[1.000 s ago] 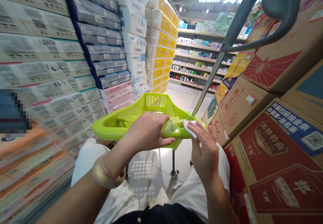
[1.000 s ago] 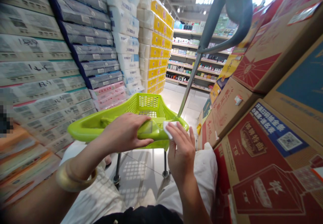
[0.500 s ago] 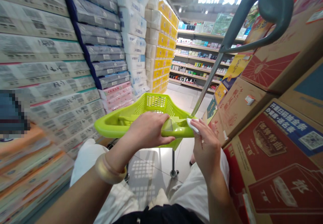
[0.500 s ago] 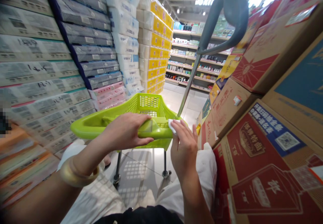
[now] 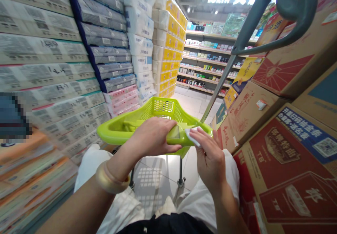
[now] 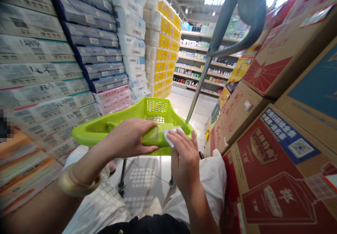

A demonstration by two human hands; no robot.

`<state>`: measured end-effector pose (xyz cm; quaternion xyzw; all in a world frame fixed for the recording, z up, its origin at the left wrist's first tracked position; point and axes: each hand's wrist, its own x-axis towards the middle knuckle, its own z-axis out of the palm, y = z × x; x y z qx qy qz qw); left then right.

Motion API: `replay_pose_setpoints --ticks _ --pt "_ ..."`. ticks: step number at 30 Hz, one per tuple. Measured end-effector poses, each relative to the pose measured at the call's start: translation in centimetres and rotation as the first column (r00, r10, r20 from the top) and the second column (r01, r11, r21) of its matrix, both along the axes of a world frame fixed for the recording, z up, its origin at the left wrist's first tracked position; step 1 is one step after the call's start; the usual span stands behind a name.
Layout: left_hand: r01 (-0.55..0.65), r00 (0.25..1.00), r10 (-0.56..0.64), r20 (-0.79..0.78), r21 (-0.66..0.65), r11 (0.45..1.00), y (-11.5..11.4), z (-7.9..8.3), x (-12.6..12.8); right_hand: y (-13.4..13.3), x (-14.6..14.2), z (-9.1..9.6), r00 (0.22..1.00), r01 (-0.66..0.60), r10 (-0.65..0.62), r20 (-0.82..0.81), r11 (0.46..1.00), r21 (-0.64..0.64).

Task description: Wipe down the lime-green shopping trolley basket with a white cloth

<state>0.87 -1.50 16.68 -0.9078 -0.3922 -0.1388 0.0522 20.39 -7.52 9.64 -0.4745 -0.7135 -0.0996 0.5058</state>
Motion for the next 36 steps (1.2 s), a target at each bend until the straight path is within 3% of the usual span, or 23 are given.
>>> replay_pose_setpoints --ticks 3,8,14,20,26,32,36 --pt "0.012 1.000 -0.012 0.008 -0.020 1.000 -0.1 0.1 -0.4 -0.3 -0.2 0.1 0.998 -0.053 0.053 0.018 0.999 -0.001" --pt "0.027 1.000 -0.027 0.003 -0.045 0.999 -0.2 0.5 -0.9 -0.4 0.8 0.1 0.996 0.045 -0.044 -0.077 0.999 0.016" --pt "0.079 0.997 -0.079 0.007 -0.050 0.996 0.5 0.7 -0.6 -1.0 -0.5 0.2 0.992 -0.101 0.102 0.069 0.995 -0.008" --pt "0.093 0.995 -0.091 0.050 -0.032 0.995 1.8 0.3 -0.8 -0.2 0.9 0.0 0.994 0.096 -0.095 -0.053 0.995 0.024" --pt "0.088 0.994 -0.087 0.059 -0.012 0.996 3.0 -0.1 -1.0 -0.8 -0.3 0.0 0.996 -0.013 0.011 0.087 1.000 0.024" --pt "0.059 0.998 -0.058 0.032 -0.029 0.998 3.5 0.3 -1.1 -0.5 1.5 -0.6 0.983 0.170 -0.164 -0.081 0.982 0.077" --pt "0.058 0.998 -0.057 0.016 -0.064 0.996 3.8 0.6 -1.3 -1.0 0.9 -0.6 0.999 0.046 -0.045 -0.022 0.997 0.063"
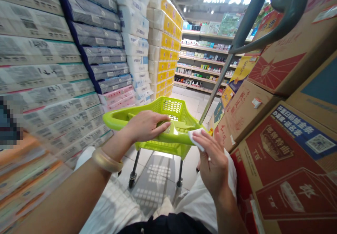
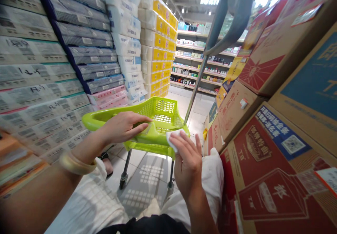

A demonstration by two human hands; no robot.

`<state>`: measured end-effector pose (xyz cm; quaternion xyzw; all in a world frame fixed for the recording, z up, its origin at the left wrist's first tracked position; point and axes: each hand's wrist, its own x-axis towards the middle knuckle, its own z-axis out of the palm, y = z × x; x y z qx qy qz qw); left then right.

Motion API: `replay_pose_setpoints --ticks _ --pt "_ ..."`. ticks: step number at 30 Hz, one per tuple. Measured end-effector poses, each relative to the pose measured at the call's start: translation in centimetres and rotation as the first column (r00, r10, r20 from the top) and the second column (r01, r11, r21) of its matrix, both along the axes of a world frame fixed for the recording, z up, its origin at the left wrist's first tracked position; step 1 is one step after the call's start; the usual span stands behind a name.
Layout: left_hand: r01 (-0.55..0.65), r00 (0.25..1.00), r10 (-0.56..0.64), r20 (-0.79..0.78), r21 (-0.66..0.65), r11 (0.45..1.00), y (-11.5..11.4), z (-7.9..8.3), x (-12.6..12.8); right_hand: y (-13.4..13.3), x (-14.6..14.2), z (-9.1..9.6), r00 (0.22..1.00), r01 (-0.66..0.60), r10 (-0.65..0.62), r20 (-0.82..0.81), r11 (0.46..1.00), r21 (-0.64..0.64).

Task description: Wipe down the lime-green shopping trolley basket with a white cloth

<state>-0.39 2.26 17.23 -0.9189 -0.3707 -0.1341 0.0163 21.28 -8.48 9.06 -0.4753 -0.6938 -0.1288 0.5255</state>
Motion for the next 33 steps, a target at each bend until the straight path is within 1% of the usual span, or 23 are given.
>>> replay_pose_setpoints --ticks 2,3,7,9,11,14,16,18,20,22,23,26,28,30,33 --pt "-0.001 1.000 0.001 0.003 -0.004 1.000 0.2 0.0 -0.2 -0.1 -0.4 0.0 0.997 -0.070 0.070 0.042 0.997 -0.015" --pt "-0.001 1.000 0.001 0.007 -0.001 1.000 0.3 0.0 -0.4 -0.1 -0.3 0.0 0.997 -0.072 0.072 0.036 0.997 -0.016" --pt "0.013 1.000 -0.013 0.021 -0.001 1.000 0.3 0.1 -1.4 0.2 1.2 -0.2 0.993 0.034 -0.035 -0.110 0.999 -0.018" --pt "0.037 0.999 -0.036 0.029 -0.009 0.999 0.2 0.1 -2.3 0.0 1.4 -0.3 0.992 0.022 -0.026 -0.123 0.999 -0.035" --pt "0.064 0.997 -0.064 0.041 -0.008 0.998 0.1 0.1 -3.3 -0.6 0.6 -0.2 0.996 -0.046 0.043 -0.081 0.998 -0.036" --pt "0.089 0.994 -0.088 0.068 -0.010 0.996 -0.2 0.0 -4.7 -1.7 -1.4 -0.1 0.982 -0.185 0.186 0.027 0.983 -0.013" --pt "0.094 0.992 -0.092 0.083 -0.020 0.995 -0.4 -0.1 -5.3 -1.9 -2.2 -0.1 0.970 -0.237 0.236 0.065 0.972 -0.002" --pt "0.093 0.992 -0.090 0.090 -0.028 0.995 -0.8 -0.1 -5.6 -1.8 -2.1 -0.2 0.978 -0.210 0.210 0.018 0.978 0.003" --pt "0.088 0.992 -0.085 0.093 -0.028 0.996 -1.1 -0.1 -5.6 -1.5 -1.7 0.0 0.989 -0.129 0.129 -0.079 0.992 -0.003" --pt "0.081 0.993 -0.079 0.089 -0.024 0.996 -1.5 -0.1 -5.5 -1.4 -1.6 0.3 0.990 -0.096 0.092 -0.108 0.995 -0.029" --pt "0.077 0.993 -0.075 0.086 -0.020 0.997 -1.7 -0.1 -5.3 -1.5 -1.8 0.6 0.991 -0.109 0.105 -0.086 0.993 -0.041" --pt "0.059 0.995 -0.059 0.078 -0.001 0.998 -2.1 -0.1 -4.9 -2.2 -3.2 1.6 0.979 -0.197 0.200 0.044 0.978 -0.069" --pt "0.055 0.995 -0.056 0.077 0.013 0.998 -2.5 0.0 -4.5 -2.6 -3.8 2.3 0.971 -0.213 0.221 0.087 0.972 -0.096" --pt "0.064 0.995 -0.066 0.073 0.020 0.998 -2.9 0.1 -4.1 -2.6 -3.8 2.8 0.980 -0.174 0.184 0.070 0.976 -0.131" --pt "0.070 0.996 -0.072 0.058 0.023 0.997 -3.5 0.3 -3.6 -2.2 -3.6 3.5 0.997 -0.048 0.057 0.044 0.982 -0.184"
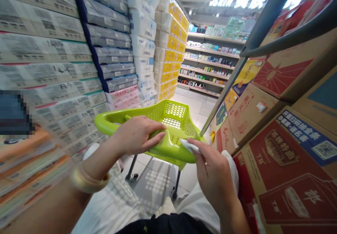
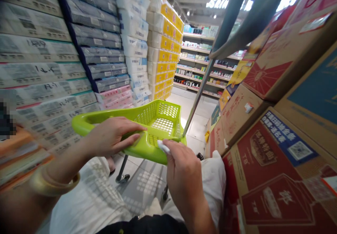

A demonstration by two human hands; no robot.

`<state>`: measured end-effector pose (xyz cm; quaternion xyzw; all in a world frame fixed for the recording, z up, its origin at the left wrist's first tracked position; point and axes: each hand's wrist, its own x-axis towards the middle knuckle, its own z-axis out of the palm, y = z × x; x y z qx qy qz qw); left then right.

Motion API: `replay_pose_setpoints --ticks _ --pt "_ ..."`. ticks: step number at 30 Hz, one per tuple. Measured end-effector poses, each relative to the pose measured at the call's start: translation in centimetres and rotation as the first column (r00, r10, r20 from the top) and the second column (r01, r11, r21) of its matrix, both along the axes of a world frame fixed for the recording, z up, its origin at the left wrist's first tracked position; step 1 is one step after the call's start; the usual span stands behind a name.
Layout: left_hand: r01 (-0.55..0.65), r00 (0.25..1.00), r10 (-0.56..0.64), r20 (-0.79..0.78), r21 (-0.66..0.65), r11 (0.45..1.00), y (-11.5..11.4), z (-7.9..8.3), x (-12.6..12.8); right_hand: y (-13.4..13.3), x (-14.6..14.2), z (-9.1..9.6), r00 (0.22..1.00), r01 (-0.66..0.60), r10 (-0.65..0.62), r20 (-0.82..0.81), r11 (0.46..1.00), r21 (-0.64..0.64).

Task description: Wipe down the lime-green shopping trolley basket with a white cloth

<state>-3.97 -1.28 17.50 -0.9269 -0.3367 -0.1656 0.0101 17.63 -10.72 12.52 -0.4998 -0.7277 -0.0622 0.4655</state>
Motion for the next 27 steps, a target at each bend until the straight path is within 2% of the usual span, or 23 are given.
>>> replay_pose_setpoints --ticks 6,10,15,21,27 --pt "0.000 1.000 0.000 -0.010 0.015 1.000 -0.9 -0.1 0.8 0.9 -1.2 0.7 0.981 0.095 -0.088 0.173 0.995 -0.031" --pt "0.007 1.000 -0.007 -0.015 0.026 1.000 -1.1 -0.4 1.1 0.8 -0.7 0.9 0.953 0.215 -0.192 0.232 0.973 -0.077" --pt "0.014 1.000 -0.014 -0.021 0.034 0.999 -1.5 -0.6 1.7 1.5 -0.7 2.2 0.920 0.265 -0.212 0.330 0.956 -0.125" --pt "0.015 0.999 -0.014 -0.030 0.038 0.999 -1.9 -0.4 2.3 3.2 -1.6 3.4 0.940 0.241 -0.161 0.301 0.938 -0.248" --pt "0.034 0.999 -0.033 -0.017 0.048 0.998 -1.9 -0.6 2.1 0.2 0.2 3.7 0.944 0.168 -0.052 0.326 0.925 -0.340"
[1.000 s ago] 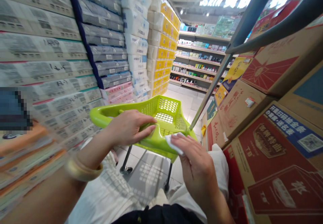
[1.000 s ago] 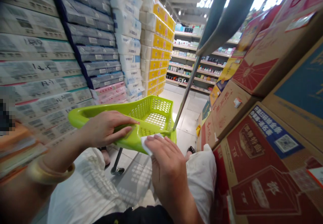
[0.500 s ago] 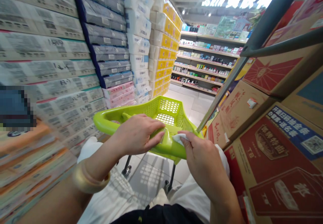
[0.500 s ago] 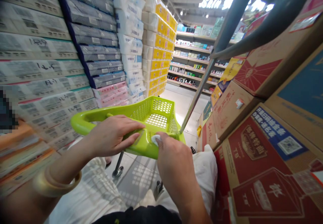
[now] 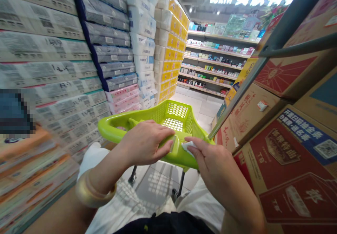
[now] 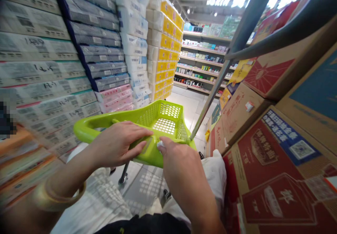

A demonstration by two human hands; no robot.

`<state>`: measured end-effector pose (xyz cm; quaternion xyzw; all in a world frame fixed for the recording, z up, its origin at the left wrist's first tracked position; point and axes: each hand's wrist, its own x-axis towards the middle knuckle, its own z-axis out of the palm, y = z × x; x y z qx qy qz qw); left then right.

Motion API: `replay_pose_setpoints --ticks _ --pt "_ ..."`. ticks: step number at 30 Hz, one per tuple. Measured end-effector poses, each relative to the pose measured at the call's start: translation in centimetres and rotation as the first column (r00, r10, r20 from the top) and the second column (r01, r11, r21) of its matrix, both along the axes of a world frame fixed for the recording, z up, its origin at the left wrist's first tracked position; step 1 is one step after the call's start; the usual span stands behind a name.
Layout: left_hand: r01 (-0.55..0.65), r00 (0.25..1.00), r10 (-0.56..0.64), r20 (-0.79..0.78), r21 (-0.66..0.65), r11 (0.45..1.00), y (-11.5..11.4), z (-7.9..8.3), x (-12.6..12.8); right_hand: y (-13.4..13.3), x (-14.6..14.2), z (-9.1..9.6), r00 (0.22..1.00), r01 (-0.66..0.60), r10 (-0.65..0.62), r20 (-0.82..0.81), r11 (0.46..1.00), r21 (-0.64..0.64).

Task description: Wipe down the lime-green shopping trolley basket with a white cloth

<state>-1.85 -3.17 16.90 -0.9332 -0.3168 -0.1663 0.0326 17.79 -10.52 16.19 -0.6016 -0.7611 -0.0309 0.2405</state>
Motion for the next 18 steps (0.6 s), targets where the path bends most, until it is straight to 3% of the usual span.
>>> replay_pose_setpoints --ticks 5,9,15,18 --pt "0.015 1.000 -0.015 0.024 -0.015 1.000 0.3 -0.1 -0.2 -1.8 1.0 -0.7 0.973 -0.152 0.169 -0.156 0.982 0.115" --pt "0.035 0.999 -0.034 0.031 -0.033 0.999 0.5 0.1 -0.3 -1.9 2.1 -2.5 0.929 -0.280 0.334 -0.157 0.915 0.290" --pt "0.047 0.998 -0.044 0.047 -0.064 0.997 0.5 0.3 -0.3 -2.0 4.2 -4.2 0.949 -0.133 0.234 -0.209 0.903 0.408" --pt "0.063 0.996 -0.057 0.068 -0.092 0.994 0.7 0.5 -0.4 -2.2 3.4 -4.2 0.945 -0.186 0.282 -0.163 0.879 0.440"
